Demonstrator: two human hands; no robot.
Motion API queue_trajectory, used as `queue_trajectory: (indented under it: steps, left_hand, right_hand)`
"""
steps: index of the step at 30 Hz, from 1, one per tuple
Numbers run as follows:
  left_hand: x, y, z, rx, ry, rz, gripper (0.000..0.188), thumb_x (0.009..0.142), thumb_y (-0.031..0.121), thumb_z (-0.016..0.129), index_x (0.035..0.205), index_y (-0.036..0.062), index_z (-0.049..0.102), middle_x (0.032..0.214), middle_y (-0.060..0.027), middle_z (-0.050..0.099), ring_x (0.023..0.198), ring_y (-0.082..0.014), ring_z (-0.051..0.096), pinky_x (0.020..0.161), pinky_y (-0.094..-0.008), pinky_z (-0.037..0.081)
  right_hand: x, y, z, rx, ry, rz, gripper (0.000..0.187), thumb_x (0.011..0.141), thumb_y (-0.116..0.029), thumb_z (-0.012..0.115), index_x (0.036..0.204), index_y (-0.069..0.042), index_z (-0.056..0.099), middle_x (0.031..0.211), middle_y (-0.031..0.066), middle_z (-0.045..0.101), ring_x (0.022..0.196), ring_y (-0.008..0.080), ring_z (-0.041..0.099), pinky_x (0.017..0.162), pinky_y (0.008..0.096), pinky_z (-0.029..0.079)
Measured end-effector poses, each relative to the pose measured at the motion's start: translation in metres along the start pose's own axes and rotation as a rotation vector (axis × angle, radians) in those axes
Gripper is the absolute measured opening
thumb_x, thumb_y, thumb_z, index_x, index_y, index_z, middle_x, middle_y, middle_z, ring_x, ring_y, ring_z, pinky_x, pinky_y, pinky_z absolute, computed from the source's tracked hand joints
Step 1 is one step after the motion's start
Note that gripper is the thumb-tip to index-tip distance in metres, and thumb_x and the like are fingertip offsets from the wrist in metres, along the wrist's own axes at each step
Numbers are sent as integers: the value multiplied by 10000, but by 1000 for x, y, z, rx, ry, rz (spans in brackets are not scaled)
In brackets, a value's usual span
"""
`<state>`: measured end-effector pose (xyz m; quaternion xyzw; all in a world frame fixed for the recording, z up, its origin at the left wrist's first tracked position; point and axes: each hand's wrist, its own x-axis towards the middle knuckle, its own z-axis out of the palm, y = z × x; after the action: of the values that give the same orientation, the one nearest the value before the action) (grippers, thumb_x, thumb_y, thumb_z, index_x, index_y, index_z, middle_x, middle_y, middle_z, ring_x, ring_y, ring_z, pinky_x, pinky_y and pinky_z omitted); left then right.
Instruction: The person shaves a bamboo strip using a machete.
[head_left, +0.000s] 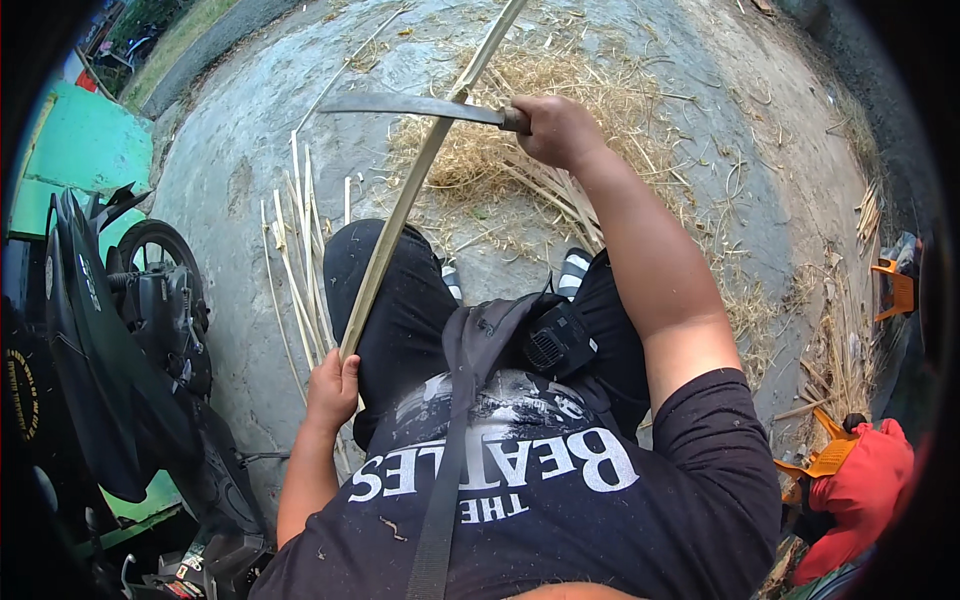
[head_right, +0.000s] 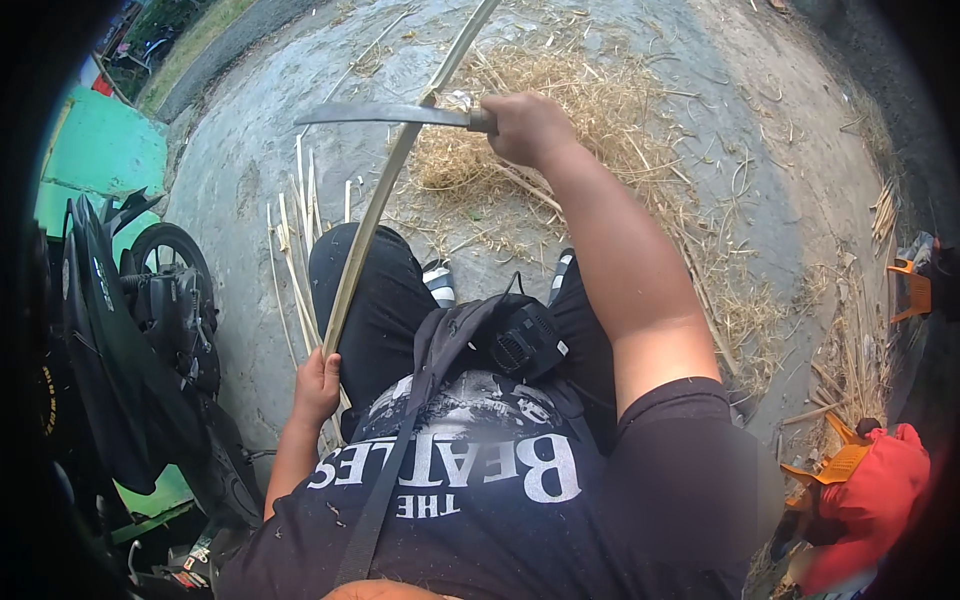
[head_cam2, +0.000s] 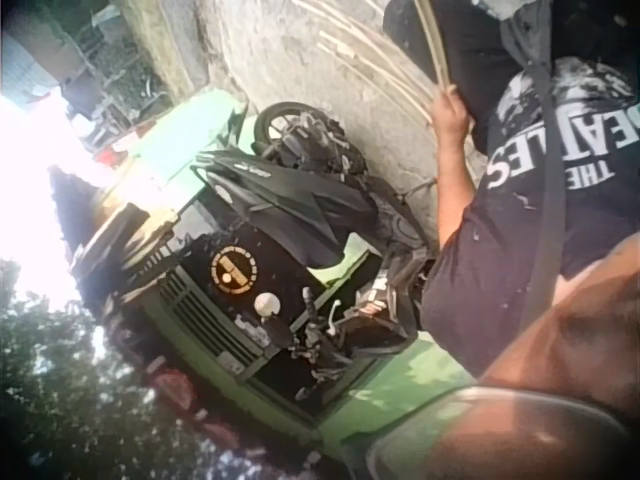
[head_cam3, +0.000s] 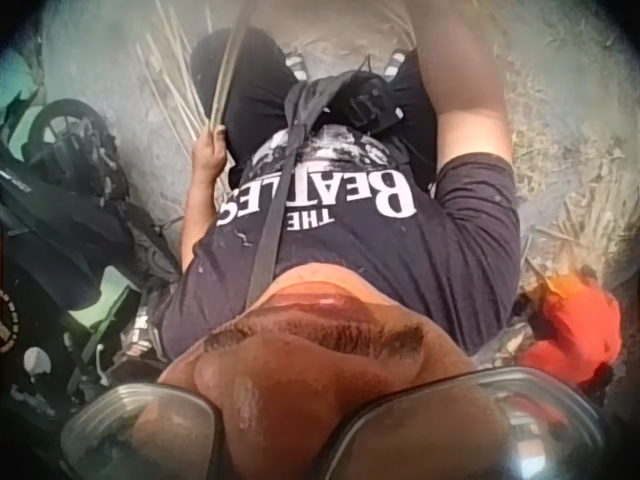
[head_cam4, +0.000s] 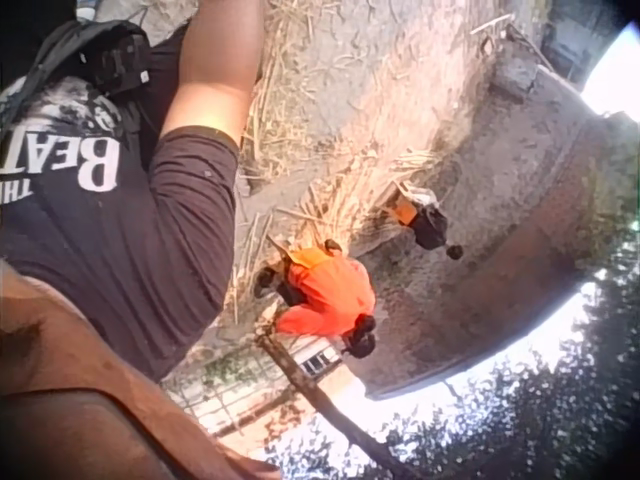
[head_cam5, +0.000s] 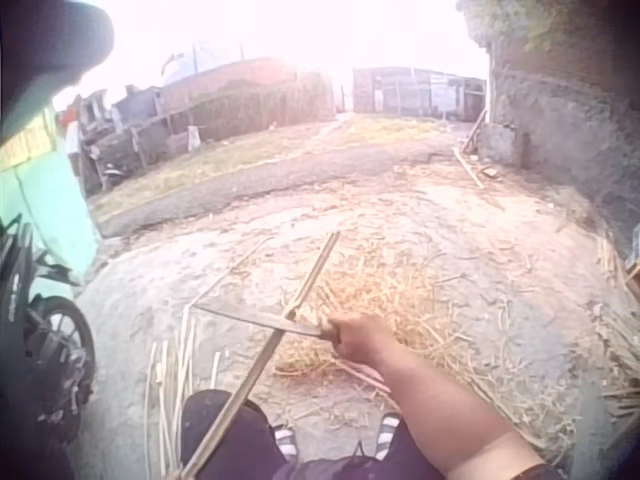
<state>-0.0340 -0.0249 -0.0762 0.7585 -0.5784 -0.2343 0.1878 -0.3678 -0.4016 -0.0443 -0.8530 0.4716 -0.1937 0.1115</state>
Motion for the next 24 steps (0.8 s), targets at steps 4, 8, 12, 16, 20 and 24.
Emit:
queue_trajectory:
  steps: [4,8,12,16,20,24]
  left_hand:
    - [-3,1,-3,-2,30,31,470,1065,414,543,855,-6,534,615,-175,547,544,-330,550,540,-436,415]
    - [-9,12,-4,-10,30,0,426,1052,364,564,849,-7,514,684,-270,586,663,-515,589,567,-532,433]
    - [-23,17,6,125,164,3,390,1053,380,553,885,28,553,722,-253,620,690,-509,615,580,-555,457]
    - [-36,37,6,287,283,-27,314,1050,355,551,944,62,593,755,-223,650,712,-493,640,598,-563,482]
    - [-40,32,5,400,361,-8,204,1035,258,577,1010,57,601,805,-222,668,771,-479,656,655,-558,494]
    - [-40,40,-1,164,275,-28,187,1011,213,609,1056,32,595,845,-234,679,784,-479,656,668,-544,493]
  right_hand:
    - [-3,-3,8,-47,-37,-8,52,864,-155,640,910,-150,663,892,75,733,856,296,724,802,461,570]
    - [-12,-21,7,-107,45,-224,42,864,-163,647,899,-142,652,844,79,730,810,291,727,787,458,566]
    - [-19,-38,8,-173,122,-466,61,884,-196,649,872,-139,630,741,76,701,715,284,717,755,440,564]
    - [-8,-20,-5,-24,58,-8,97,926,-231,626,919,-140,659,860,107,727,807,287,728,718,437,582]
    - [-14,-12,-14,-28,33,74,129,910,-227,631,998,-157,694,886,95,733,857,301,731,747,455,582]
    - [-28,-41,-6,-71,-49,-203,126,835,-201,703,938,-146,655,841,111,710,825,331,719,733,468,567]
